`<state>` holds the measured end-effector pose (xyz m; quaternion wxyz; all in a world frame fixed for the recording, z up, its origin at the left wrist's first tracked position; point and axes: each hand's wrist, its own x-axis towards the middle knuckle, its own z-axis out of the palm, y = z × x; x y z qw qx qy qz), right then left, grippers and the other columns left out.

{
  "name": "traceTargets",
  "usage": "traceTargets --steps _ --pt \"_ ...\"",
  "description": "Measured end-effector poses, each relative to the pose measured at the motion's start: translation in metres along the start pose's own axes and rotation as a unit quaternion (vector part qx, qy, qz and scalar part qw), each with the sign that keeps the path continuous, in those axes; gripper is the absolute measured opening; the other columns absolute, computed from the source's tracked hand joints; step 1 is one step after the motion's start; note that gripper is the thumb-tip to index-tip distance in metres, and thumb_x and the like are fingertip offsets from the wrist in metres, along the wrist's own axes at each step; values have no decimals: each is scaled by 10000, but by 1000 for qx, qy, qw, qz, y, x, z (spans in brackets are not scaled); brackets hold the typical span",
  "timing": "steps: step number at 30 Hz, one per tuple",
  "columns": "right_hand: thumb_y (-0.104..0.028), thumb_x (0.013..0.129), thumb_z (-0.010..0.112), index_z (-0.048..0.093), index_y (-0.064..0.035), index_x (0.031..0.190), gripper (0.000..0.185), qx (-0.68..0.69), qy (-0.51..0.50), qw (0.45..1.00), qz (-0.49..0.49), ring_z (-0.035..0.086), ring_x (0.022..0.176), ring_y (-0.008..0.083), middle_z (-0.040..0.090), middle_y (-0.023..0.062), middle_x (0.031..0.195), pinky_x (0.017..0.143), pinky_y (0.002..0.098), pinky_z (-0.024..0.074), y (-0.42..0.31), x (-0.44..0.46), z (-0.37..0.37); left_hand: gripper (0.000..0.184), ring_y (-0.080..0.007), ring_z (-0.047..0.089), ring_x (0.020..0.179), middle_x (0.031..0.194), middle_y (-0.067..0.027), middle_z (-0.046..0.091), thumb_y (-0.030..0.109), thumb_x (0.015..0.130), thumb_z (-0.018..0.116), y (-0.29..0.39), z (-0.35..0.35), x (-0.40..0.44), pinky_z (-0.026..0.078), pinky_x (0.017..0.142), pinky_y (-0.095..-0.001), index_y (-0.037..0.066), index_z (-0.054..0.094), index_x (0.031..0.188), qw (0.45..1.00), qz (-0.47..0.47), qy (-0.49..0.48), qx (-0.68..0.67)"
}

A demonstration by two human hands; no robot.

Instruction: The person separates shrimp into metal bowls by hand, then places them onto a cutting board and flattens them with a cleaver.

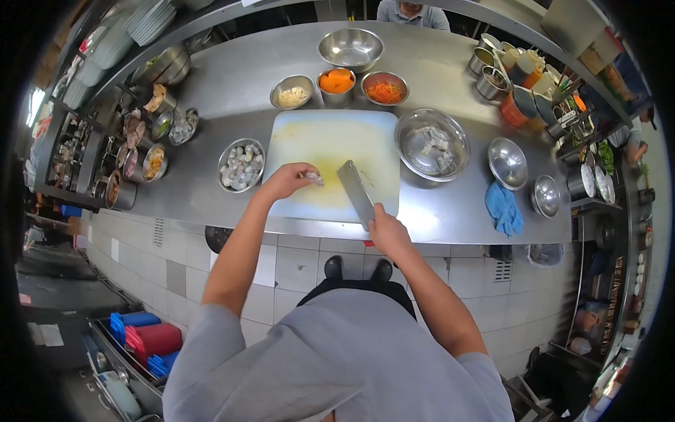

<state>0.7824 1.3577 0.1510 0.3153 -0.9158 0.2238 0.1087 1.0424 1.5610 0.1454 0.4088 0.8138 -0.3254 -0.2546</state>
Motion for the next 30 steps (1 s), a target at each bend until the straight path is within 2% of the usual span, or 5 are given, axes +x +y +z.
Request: traceTargets --steps 2,6,8,17,30 --pt "-183 959 583 445 18 1226 362 14 -4 1000 -18 658 914 499 677 322 932 814 565 517 2 3 -2 257 -330 676 848 918 -149 710 180 866 744 -25 17 15 543 779 -393 31 704 1071 951 244 52 182" --pt "-184 955 594 436 7 1292 418 7 -19 1000 -3 650 923 509 679 330 946 820 564 514 5 6 -3 288 -335 675 858 979 -154 703 207 853 767 -3 26 10 542 775 -398 33 707 1075 953 23 236 188" --pt "-171 952 593 369 -55 1476 581 46 37 997 -58 681 803 462 681 321 925 780 516 542 13 5 1 300 -332 658 932 1074 -157 669 188 846 758 12 32 1 532 818 -412 35 698 1096 972 -200 22 118" --pt "-82 955 594 194 -266 1632 807 316 -49 946 44 557 519 133 625 73 760 470 304 502 -4 15 -20 379 -361 643 1074 1243 -167 634 124 856 716 -12 86 11 531 907 -420 15 652 1213 961 115 216 128" --pt "-103 996 593 180 -278 1633 779 441 -115 888 59 520 521 129 577 53 742 466 308 482 -1 50 -13 311 -349 641 943 1026 -161 614 156 966 605 1 91 6 529 847 -447 98 690 1259 964 18 178 198"
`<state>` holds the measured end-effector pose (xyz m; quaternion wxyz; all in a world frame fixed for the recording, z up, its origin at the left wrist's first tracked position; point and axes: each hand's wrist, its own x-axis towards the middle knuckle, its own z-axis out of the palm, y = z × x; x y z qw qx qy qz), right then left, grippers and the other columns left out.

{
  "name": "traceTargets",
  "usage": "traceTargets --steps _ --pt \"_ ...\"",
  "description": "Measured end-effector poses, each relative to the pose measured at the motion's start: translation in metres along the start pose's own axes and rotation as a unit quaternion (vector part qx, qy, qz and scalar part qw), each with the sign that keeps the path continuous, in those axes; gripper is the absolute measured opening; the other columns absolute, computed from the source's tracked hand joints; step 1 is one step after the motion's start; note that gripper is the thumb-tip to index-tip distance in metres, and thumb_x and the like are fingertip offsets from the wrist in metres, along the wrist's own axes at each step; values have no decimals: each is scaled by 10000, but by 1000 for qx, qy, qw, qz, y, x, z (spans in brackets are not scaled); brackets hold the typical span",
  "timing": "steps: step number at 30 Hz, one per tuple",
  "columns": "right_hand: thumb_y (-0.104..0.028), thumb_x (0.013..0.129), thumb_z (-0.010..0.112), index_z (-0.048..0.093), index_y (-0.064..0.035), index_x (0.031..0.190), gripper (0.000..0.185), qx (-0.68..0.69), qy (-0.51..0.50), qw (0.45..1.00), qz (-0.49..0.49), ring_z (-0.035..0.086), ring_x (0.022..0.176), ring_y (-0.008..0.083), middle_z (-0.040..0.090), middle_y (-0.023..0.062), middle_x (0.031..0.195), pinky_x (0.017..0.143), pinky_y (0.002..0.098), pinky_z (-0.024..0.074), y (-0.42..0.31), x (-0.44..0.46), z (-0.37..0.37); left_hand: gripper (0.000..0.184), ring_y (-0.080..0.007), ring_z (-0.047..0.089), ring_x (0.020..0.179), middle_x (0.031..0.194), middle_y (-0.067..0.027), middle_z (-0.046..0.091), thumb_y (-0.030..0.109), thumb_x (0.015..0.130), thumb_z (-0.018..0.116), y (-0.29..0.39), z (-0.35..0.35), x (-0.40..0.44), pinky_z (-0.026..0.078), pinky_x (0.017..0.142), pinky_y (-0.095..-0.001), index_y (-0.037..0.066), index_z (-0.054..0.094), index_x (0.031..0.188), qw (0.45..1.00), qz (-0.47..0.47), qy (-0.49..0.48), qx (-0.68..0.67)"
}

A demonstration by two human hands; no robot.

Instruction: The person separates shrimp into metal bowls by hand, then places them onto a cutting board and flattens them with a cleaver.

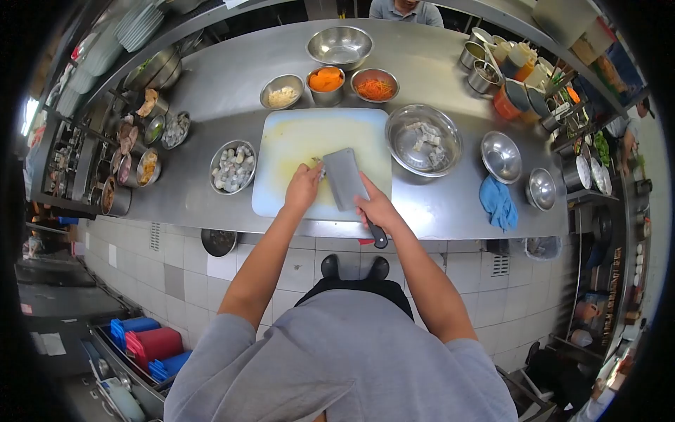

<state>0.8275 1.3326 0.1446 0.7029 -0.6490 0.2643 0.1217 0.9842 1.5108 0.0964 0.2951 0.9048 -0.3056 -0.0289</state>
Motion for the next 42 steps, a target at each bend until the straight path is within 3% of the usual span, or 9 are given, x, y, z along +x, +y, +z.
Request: traceTargets --steps 11,15,17,21,23,42 --pt "-81 1002 555 152 -254 1639 773 3 3 1000 12 524 531 122 571 42 726 476 301 480 14 -43 19 370 -423 643 978 994 -264 656 186 995 542 3 5 2 517 863 -504 47 630 1326 997 -46 -60 -23" --pt "-82 1000 554 156 -246 1640 772 -4 -12 1000 19 525 527 117 576 40 726 479 294 480 21 -64 17 376 -424 647 976 999 -261 663 187 991 547 0 3 4 516 864 -504 45 628 1330 997 -36 -61 -21" --pt "-81 997 552 157 -242 1640 772 -59 -79 995 24 525 518 112 583 39 727 478 288 478 23 -76 11 370 -419 650 963 986 -252 666 186 987 556 -1 1 6 516 860 -495 50 637 1321 998 -19 -59 -8" --pt "-80 994 552 159 -239 1640 773 -73 -73 994 29 525 511 108 589 39 727 479 285 478 25 -88 10 361 -416 650 950 988 -245 669 181 980 566 -11 -3 7 516 853 -488 60 647 1310 997 -7 -74 -11" --pt "-79 994 552 162 -238 1639 770 -42 -2 999 6 524 511 109 585 43 723 475 289 477 25 -80 12 352 -412 649 948 988 -240 669 177 975 573 -11 -3 8 516 848 -486 67 656 1300 997 3 -69 -28" --pt "-106 983 549 167 -274 1637 776 -85 20 996 0 539 517 131 599 51 716 484 314 494 10 -58 17 362 -416 651 916 970 -239 658 162 958 580 -18 4 5 522 830 -501 64 651 1299 999 4 -45 -24"
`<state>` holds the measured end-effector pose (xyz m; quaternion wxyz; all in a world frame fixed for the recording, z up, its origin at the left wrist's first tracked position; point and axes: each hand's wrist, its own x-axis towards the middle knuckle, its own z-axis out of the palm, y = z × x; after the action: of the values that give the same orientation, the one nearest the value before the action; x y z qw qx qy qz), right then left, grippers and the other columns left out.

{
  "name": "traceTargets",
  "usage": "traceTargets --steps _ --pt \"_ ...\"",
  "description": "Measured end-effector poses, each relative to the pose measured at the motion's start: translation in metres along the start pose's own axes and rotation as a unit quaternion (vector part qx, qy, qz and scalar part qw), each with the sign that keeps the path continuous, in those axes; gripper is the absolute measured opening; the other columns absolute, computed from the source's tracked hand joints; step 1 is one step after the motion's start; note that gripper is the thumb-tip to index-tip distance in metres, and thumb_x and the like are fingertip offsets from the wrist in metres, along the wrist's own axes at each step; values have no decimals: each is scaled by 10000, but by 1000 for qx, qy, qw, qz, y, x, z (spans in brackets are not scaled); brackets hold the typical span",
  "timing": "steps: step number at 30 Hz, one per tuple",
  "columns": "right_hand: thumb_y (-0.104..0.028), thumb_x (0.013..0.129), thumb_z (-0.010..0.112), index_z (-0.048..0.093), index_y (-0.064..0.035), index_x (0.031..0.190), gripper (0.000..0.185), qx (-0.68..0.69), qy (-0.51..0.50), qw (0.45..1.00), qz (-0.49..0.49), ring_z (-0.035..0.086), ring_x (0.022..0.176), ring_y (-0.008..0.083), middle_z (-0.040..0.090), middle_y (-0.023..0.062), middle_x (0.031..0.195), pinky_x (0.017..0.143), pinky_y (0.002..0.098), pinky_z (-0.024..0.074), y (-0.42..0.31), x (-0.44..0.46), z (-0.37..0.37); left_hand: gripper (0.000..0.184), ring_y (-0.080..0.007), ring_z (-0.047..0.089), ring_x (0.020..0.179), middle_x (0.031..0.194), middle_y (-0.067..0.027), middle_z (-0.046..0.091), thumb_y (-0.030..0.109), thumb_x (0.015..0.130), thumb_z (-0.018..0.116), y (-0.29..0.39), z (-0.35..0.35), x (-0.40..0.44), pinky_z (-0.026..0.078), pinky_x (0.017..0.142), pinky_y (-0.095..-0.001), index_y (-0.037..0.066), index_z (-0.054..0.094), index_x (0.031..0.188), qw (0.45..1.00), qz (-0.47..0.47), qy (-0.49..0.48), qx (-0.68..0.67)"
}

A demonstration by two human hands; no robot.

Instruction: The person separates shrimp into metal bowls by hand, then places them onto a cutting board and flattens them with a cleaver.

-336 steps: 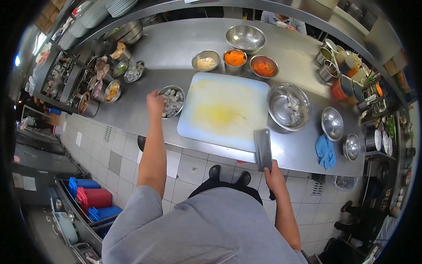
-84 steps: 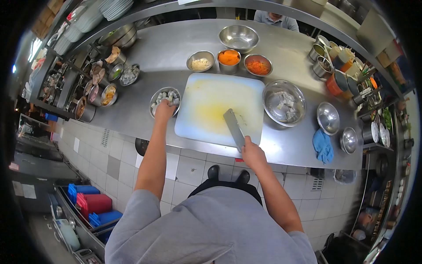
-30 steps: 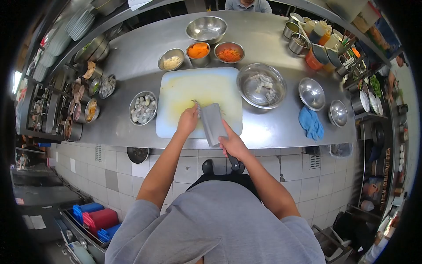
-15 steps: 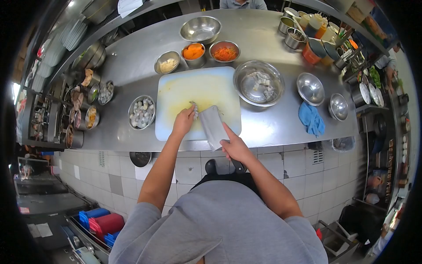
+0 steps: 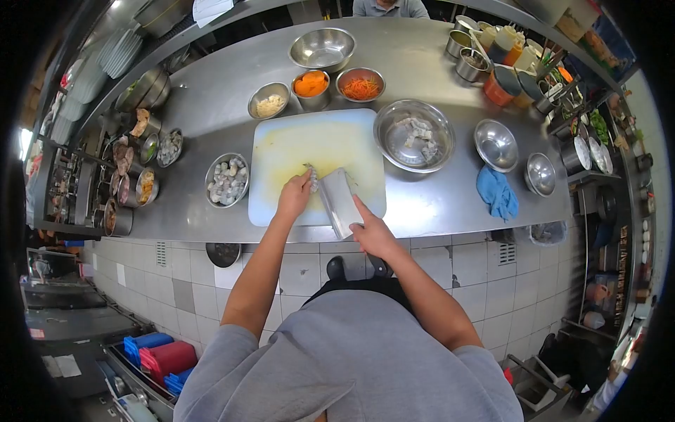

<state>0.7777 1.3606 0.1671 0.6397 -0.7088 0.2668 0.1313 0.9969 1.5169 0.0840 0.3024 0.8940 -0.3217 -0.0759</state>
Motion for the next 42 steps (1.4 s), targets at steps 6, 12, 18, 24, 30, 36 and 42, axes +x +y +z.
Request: traceTargets --steps 6,12,18,24,30,36,42 --pt "-118 975 560 166 -308 1631 789 -60 53 997 19 576 525 156 636 87 728 516 336 529 1 3 -1 362 -400 647 899 941 -229 661 153 955 601 -3 1 -1 516 821 -463 54 656 1299 1000 6 17 -4" --pt "-137 971 583 172 -306 1629 794 -108 80 991 -11 600 522 194 651 119 723 555 361 542 -5 5 3 364 -382 652 883 934 -216 666 164 948 620 -3 1 -1 519 817 -449 65 660 1296 999 13 28 -30" --pt "-156 978 576 182 -288 1626 770 -222 103 966 -85 639 542 251 678 186 757 655 421 551 26 27 6 349 -384 652 882 933 -213 668 187 941 621 -2 -1 -2 518 807 -458 49 672 1257 998 -18 24 -60" --pt "-163 969 570 144 -257 1625 788 -294 159 941 -43 693 845 451 698 290 902 829 521 524 -4 2 -12 354 -307 638 789 919 -186 667 203 939 660 1 -2 -5 515 750 -401 43 679 1254 996 -27 34 -77" --pt "-169 964 580 142 -247 1623 795 -269 129 954 -32 670 930 480 688 317 958 856 531 509 -11 -2 -4 368 -287 638 780 893 -160 667 262 913 707 17 -6 -5 513 734 -395 5 686 1175 993 -72 26 -86" --pt "-163 953 600 164 -243 1622 802 -253 104 960 -66 673 898 483 690 308 903 836 520 510 7 9 -7 386 -352 665 941 1028 -172 657 341 868 745 25 -3 2 534 820 -464 46 648 1096 995 -92 41 -17" --pt "-155 954 597 152 -249 1623 809 -292 176 940 -30 669 884 483 691 300 905 822 526 501 2 -4 -36 369 -392 662 990 1172 -178 632 296 822 759 35 -6 7 542 840 -473 64 648 1086 992 -127 18 21"
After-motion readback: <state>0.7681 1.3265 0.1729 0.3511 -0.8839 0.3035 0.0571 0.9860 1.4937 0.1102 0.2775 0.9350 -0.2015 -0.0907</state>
